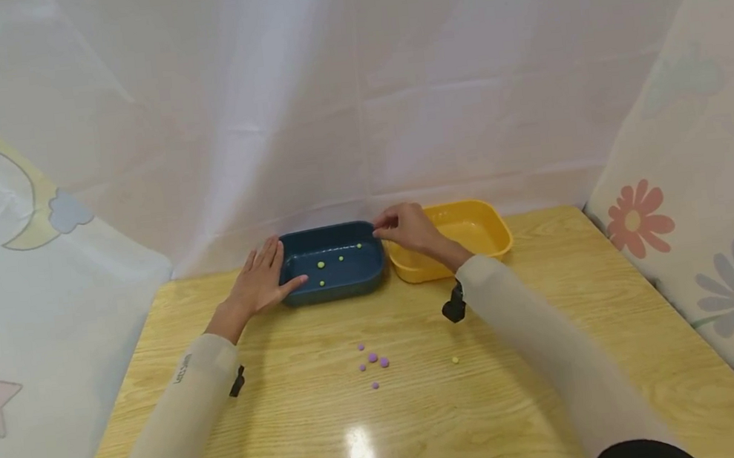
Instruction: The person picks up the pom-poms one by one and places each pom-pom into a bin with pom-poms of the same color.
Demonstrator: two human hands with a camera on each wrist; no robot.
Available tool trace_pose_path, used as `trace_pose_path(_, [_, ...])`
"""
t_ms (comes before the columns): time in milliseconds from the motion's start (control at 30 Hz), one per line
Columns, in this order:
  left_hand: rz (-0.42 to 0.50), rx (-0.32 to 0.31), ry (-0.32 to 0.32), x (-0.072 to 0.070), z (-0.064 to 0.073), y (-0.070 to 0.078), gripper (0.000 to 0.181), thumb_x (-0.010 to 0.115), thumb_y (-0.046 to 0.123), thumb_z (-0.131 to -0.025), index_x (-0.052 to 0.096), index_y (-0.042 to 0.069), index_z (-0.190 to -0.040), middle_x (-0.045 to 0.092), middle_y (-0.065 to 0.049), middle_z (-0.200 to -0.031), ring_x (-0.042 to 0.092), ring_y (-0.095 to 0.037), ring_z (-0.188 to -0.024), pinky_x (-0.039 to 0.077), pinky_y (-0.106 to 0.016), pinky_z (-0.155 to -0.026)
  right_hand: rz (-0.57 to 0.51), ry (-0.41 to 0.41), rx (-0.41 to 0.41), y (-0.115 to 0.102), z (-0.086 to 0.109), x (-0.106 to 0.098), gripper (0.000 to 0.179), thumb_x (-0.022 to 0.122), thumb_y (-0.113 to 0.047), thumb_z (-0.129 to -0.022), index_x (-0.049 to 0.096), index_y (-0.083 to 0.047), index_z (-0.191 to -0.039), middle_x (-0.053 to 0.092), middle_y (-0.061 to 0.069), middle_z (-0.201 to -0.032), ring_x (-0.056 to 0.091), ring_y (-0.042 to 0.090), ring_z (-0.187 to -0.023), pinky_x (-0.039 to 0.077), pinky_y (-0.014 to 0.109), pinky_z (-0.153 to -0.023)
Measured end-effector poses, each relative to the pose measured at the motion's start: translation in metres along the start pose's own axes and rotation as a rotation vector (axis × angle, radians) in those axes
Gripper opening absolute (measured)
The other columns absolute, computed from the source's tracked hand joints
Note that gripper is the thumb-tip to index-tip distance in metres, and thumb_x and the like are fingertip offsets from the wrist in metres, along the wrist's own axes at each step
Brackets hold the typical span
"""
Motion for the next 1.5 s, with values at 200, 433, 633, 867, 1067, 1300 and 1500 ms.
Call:
trace_pose_path(200, [0.005, -0.001, 0.006, -0.001, 0.001, 0.001, 0.106, 0.032, 0.078, -0.104, 0.004, 0.0, -0.169, -0.006, -0.017, -0.177, -0.003, -0.032, -0.165, 0.001, -0.053, -0.132, 0.035, -0.03, -0.061, -0.008, 0.012, -0.006, 0.019, 0.081, -0.012, -0.096, 0.082, 0.001, -0.109, 0.079, 0.011, -0.1, 0.067, 0.022, -0.08, 0.054, 0.026, -0.066])
trace_pose_path(433, [0.007, -0.003, 0.005, 0.0, 0.001, -0.001, 0.109, 0.027, 0.082, -0.101, 0.003, 0.0, -0.169, -0.006, -0.017, -0.177, -0.003, -0.032, -0.165, 0.001, -0.054, -0.132, 0.066, -0.086, -0.159, -0.022, 0.028, -0.009, 0.016, 0.084, -0.012, -0.092, 0.083, -0.003, -0.105, 0.077, 0.002, -0.087, 0.068, 0.018, -0.08, 0.055, 0.028, -0.068])
trace_pose_path(633, [0.011, -0.004, 0.0, 0.0, 0.0, -0.002, 0.11, 0.027, 0.083, -0.101, 0.002, 0.0, -0.169, -0.007, -0.017, -0.177, -0.003, -0.033, -0.165, 0.001, -0.055, -0.132, 0.065, -0.137, -0.222, -0.031, 0.047, -0.011, 0.015, 0.086, -0.011, -0.091, 0.084, -0.006, -0.104, 0.077, -0.002, -0.088, 0.068, 0.013, -0.078, 0.057, 0.028, -0.068])
trace_pose_path(867, [0.019, -0.011, 0.001, 0.0, 0.0, -0.001, 0.106, 0.034, 0.077, -0.104, 0.002, 0.0, -0.169, -0.006, -0.017, -0.177, -0.004, -0.032, -0.165, 0.001, -0.055, -0.132, 0.088, -0.18, -0.217, -0.033, 0.069, -0.014, 0.015, 0.085, -0.014, -0.092, 0.084, -0.007, -0.106, 0.076, -0.005, -0.091, 0.068, 0.011, -0.08, 0.056, 0.027, -0.067])
trace_pose_path(1067, [0.019, -0.015, -0.005, 0.004, -0.002, -0.001, 0.107, 0.032, 0.079, -0.103, 0.001, 0.0, -0.169, -0.01, -0.016, -0.177, -0.007, -0.031, -0.165, -0.001, -0.054, -0.132, 0.091, -0.183, -0.242, -0.033, 0.086, -0.018, 0.014, 0.085, -0.013, -0.091, 0.084, -0.009, -0.105, 0.076, -0.006, -0.089, 0.068, 0.008, -0.077, 0.054, 0.026, -0.063])
trace_pose_path(1300, [0.02, -0.003, 0.013, 0.002, -0.001, -0.001, 0.111, 0.028, 0.083, -0.101, 0.004, -0.001, -0.169, -0.006, -0.017, -0.177, -0.004, -0.032, -0.165, 0.001, -0.054, -0.132, 0.07, -0.195, -0.277, -0.03, 0.105, -0.021, 0.014, 0.087, -0.011, -0.09, 0.083, -0.009, -0.103, 0.074, -0.008, -0.088, 0.066, 0.006, -0.074, 0.054, 0.027, -0.06])
trace_pose_path(1500, [0.023, -0.004, 0.0, 0.003, -0.002, -0.002, 0.108, 0.03, 0.08, -0.102, 0.002, 0.0, -0.169, -0.007, -0.016, -0.177, -0.006, -0.031, -0.165, 0.001, -0.054, -0.132, 0.057, -0.249, -0.259, -0.024, 0.12, -0.023, 0.014, 0.085, -0.013, -0.092, 0.083, -0.012, -0.106, 0.073, -0.012, -0.089, 0.065, 0.005, -0.075, 0.053, 0.028, -0.061])
Point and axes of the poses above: each hand's wrist, its own z-axis away from the middle knuckle, its own x-axis out of the palm, y = z × x, the point moved 5 cm from there along -z, towards the middle knuckle
